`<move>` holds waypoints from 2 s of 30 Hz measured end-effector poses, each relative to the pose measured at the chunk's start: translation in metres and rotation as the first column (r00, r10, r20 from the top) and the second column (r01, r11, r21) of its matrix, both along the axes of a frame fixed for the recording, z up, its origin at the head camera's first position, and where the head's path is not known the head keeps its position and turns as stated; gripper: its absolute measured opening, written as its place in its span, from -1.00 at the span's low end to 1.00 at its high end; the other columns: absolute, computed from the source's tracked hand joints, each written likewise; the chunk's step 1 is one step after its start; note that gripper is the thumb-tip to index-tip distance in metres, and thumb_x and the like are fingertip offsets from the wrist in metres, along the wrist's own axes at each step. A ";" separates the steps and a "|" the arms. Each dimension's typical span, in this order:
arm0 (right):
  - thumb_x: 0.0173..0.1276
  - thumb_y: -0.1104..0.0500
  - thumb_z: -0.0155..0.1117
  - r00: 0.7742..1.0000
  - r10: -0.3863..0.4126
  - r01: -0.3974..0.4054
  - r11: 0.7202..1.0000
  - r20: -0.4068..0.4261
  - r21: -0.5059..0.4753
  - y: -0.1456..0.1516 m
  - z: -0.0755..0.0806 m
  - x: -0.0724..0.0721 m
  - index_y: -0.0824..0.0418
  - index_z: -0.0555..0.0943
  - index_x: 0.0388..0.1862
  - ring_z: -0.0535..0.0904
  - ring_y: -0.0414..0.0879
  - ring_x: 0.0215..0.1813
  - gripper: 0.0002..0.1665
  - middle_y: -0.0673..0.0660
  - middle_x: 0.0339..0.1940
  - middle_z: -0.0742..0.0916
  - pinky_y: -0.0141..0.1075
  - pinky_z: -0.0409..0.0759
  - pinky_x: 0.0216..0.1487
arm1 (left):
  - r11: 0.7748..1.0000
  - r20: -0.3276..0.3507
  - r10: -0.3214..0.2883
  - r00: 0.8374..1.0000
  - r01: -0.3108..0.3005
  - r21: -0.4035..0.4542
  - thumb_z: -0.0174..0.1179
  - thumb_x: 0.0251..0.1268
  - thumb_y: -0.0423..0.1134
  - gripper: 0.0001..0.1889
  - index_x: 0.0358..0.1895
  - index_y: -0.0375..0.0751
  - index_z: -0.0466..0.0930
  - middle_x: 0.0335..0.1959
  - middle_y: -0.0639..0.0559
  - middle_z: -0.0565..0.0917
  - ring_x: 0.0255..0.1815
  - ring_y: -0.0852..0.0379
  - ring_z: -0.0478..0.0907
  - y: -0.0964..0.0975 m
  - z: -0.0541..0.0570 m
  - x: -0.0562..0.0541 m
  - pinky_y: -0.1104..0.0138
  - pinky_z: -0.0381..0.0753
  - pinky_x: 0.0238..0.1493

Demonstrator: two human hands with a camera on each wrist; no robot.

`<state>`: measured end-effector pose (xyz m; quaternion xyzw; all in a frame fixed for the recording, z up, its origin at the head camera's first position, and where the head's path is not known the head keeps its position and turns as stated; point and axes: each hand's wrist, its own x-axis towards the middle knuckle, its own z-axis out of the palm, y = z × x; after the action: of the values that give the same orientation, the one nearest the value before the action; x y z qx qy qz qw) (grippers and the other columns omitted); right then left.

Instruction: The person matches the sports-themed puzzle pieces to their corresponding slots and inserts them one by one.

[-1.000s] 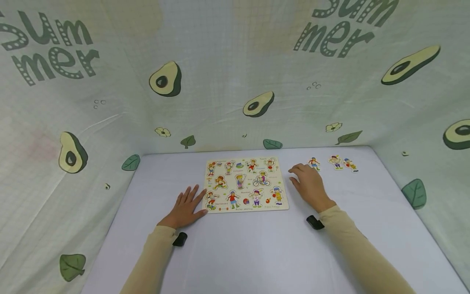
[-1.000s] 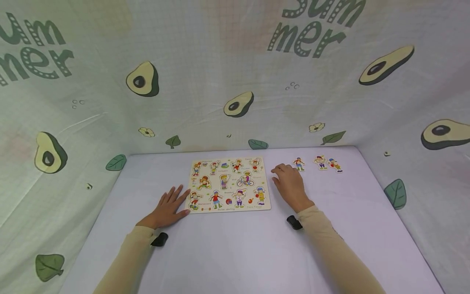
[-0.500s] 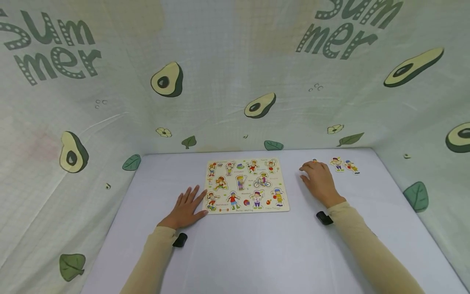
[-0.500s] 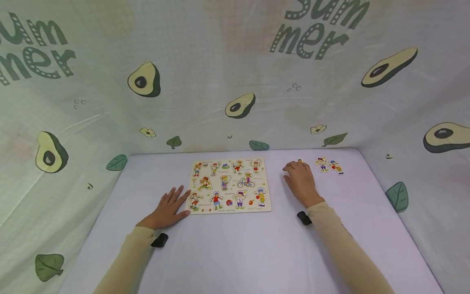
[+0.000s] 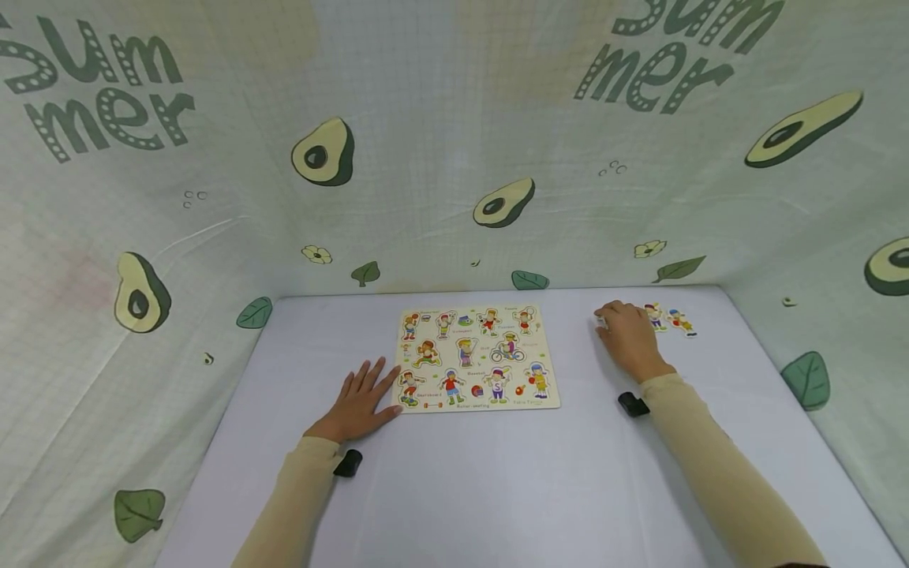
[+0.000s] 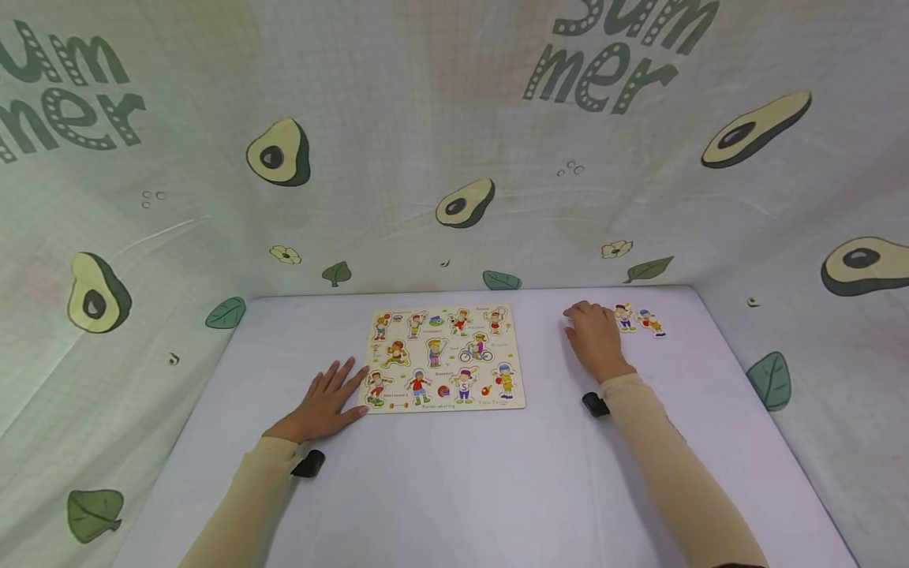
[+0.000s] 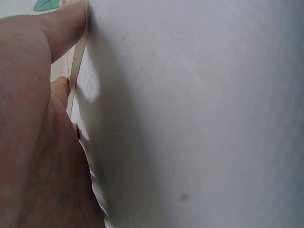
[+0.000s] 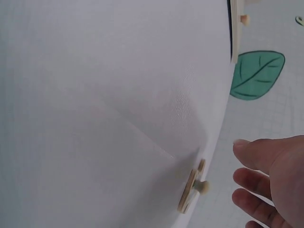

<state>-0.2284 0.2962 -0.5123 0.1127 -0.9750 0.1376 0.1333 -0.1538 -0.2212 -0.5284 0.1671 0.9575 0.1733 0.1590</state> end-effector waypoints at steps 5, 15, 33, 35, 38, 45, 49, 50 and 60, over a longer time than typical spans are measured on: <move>0.34 0.41 0.45 1.000 -0.011 0.012 1.000 0.010 -0.012 0.005 -0.001 -0.006 0.48 0.71 0.06 0.63 0.44 0.09 -0.68 0.46 0.06 0.73 0.36 0.48 0.22 | 1.000 -0.002 -0.001 1.000 0.001 0.001 0.15 0.58 0.14 -0.18 0.71 -0.14 0.11 0.75 -0.30 -0.08 0.74 -0.41 -0.29 0.000 0.000 0.000 -0.32 -0.30 0.66; 0.36 0.42 0.37 0.996 -0.061 0.061 0.998 0.071 0.003 0.012 -0.004 -0.013 0.43 0.76 -0.07 0.65 0.47 0.00 -0.81 0.46 -0.04 0.75 0.37 0.52 0.06 | 1.000 0.000 -0.007 1.000 0.007 -0.014 0.14 0.58 0.15 -0.17 0.72 -0.12 0.09 0.76 -0.30 -0.09 0.74 -0.41 -0.29 -0.002 -0.005 -0.002 -0.31 -0.30 0.66; 0.43 0.42 0.33 0.984 -0.114 0.112 0.993 0.139 0.019 0.015 -0.005 -0.028 0.46 0.74 -0.10 0.65 0.44 -0.02 -0.86 0.44 -0.16 0.75 0.34 0.52 0.05 | 1.000 0.006 0.001 1.000 -0.001 -0.011 0.15 0.59 0.16 -0.18 0.72 -0.11 0.10 0.76 -0.28 -0.09 0.75 -0.39 -0.29 -0.002 -0.003 -0.001 -0.30 -0.31 0.67; 0.46 0.42 0.31 0.982 -0.116 0.114 0.993 0.147 0.018 0.014 -0.005 -0.027 0.47 0.73 -0.09 0.65 0.44 -0.01 -0.86 0.45 -0.15 0.75 0.34 0.52 0.07 | 1.000 0.005 -0.002 1.000 0.002 -0.008 0.15 0.59 0.15 -0.18 0.72 -0.12 0.10 0.76 -0.29 -0.09 0.75 -0.40 -0.29 -0.002 -0.004 -0.001 -0.31 -0.30 0.66; 0.49 0.40 0.29 0.981 -0.120 0.117 0.993 0.151 0.027 0.013 -0.005 -0.025 0.48 0.72 -0.08 0.65 0.43 -0.01 -0.85 0.46 -0.15 0.75 0.33 0.52 0.07 | 1.000 0.011 -0.006 1.000 0.006 -0.019 0.14 0.59 0.15 -0.18 0.73 -0.10 0.08 0.76 -0.27 -0.12 0.75 -0.39 -0.31 -0.002 -0.007 -0.002 -0.30 -0.31 0.67; 0.49 0.38 0.32 0.987 -0.111 0.111 0.994 0.120 0.004 0.009 -0.002 -0.016 0.45 0.74 -0.09 0.66 0.41 -0.05 -0.86 0.43 -0.16 0.75 0.31 0.52 0.05 | 1.000 -0.013 -0.012 1.000 0.012 0.002 0.13 0.58 0.18 -0.16 0.72 -0.12 0.09 0.76 -0.29 -0.10 0.74 -0.41 -0.29 -0.005 -0.009 0.001 -0.32 -0.30 0.66; 0.47 0.40 0.33 0.993 -0.086 0.088 0.996 0.083 -0.026 0.003 0.002 -0.009 0.43 0.75 -0.09 0.67 0.39 -0.05 -0.87 0.41 -0.15 0.77 0.31 0.54 0.02 | 0.998 -0.028 -0.020 0.999 0.021 0.066 0.10 0.56 0.26 -0.14 0.71 -0.14 0.11 0.75 -0.32 -0.08 0.74 -0.43 -0.28 -0.005 -0.005 0.004 -0.34 -0.33 0.65; 0.47 0.40 0.34 0.994 -0.079 0.081 0.996 0.076 -0.034 0.001 0.003 -0.007 0.43 0.75 -0.09 0.67 0.38 -0.05 -0.88 0.41 -0.14 0.77 0.31 0.55 0.02 | 0.996 -0.028 -0.021 0.999 0.023 0.081 0.10 0.56 0.26 -0.14 0.70 -0.15 0.13 0.74 -0.33 -0.07 0.73 -0.44 -0.28 -0.005 -0.004 0.004 -0.34 -0.34 0.64; 0.46 0.37 0.38 1.000 -0.020 0.021 0.999 0.018 -0.048 -0.032 0.014 0.013 0.38 0.75 -0.08 0.67 0.27 -0.08 -0.89 0.32 -0.16 0.78 0.18 0.58 0.00 | 1.000 0.021 -0.012 1.000 0.012 -0.001 0.12 0.60 0.14 -0.18 0.72 -0.15 0.06 0.76 -0.30 -0.13 0.74 -0.41 -0.31 0.000 0.003 0.000 -0.31 -0.32 0.66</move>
<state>-0.2158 0.2639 -0.4979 0.0982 -0.9736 0.1607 0.1291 -0.1539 -0.2214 -0.5252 0.1709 0.9548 0.1737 0.1703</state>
